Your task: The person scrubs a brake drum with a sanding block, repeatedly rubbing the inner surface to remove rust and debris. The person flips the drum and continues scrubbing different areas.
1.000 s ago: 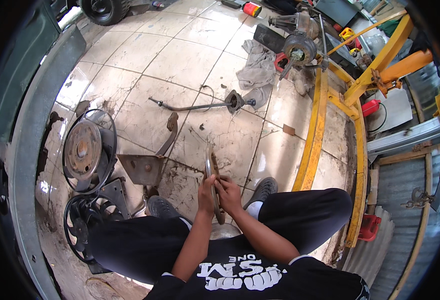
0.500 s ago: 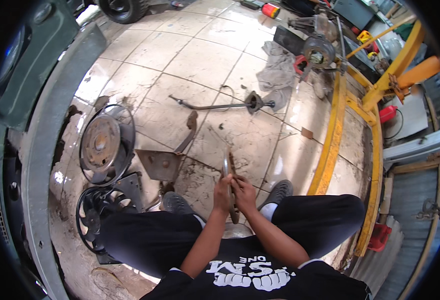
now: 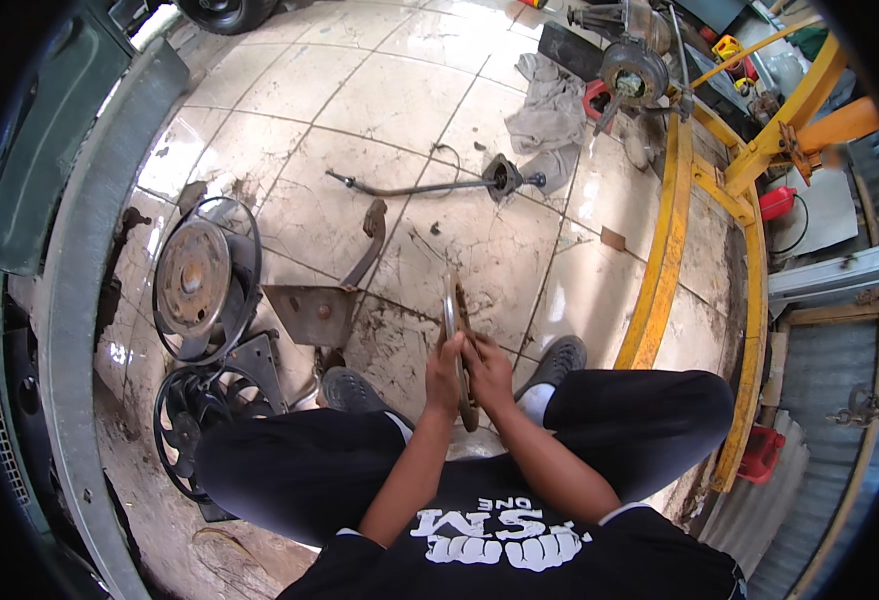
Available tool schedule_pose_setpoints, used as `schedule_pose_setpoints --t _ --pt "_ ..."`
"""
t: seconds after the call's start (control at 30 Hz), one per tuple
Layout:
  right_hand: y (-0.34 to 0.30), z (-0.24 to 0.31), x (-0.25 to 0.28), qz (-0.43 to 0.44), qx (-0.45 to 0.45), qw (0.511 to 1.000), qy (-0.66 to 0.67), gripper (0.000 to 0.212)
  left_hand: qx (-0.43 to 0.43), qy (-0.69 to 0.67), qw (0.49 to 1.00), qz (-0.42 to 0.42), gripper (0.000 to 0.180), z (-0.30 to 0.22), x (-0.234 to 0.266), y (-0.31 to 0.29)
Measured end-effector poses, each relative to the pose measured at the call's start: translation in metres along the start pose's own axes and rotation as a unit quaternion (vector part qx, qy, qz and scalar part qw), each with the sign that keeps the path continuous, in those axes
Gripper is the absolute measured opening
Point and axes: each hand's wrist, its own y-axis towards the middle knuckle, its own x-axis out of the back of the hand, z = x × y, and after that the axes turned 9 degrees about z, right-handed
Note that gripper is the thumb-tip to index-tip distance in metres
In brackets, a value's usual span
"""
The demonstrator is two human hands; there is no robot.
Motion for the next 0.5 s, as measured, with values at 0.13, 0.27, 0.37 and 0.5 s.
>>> schedule_pose_setpoints --t 0.13,0.27,0.37,0.5 --pt "-0.018 -0.002 0.0 0.016 -0.043 0.999 -0.001 0.038 0.014 -0.056 0.998 -0.033 0.044 0.001 -0.006 0.0" --pt "0.005 -0.019 -0.004 0.006 -0.009 0.999 -0.04 0.035 0.023 -0.094 0.995 0.01 0.046 -0.002 -0.003 -0.001" --pt "-0.013 -0.018 -0.008 0.01 -0.003 1.0 0.0 0.036 0.006 -0.077 0.997 0.009 0.048 0.017 0.017 0.007" --pt "0.002 -0.03 -0.006 0.031 -0.037 0.999 0.016 0.037 0.058 -0.074 0.995 0.042 0.059 0.003 0.017 0.004"
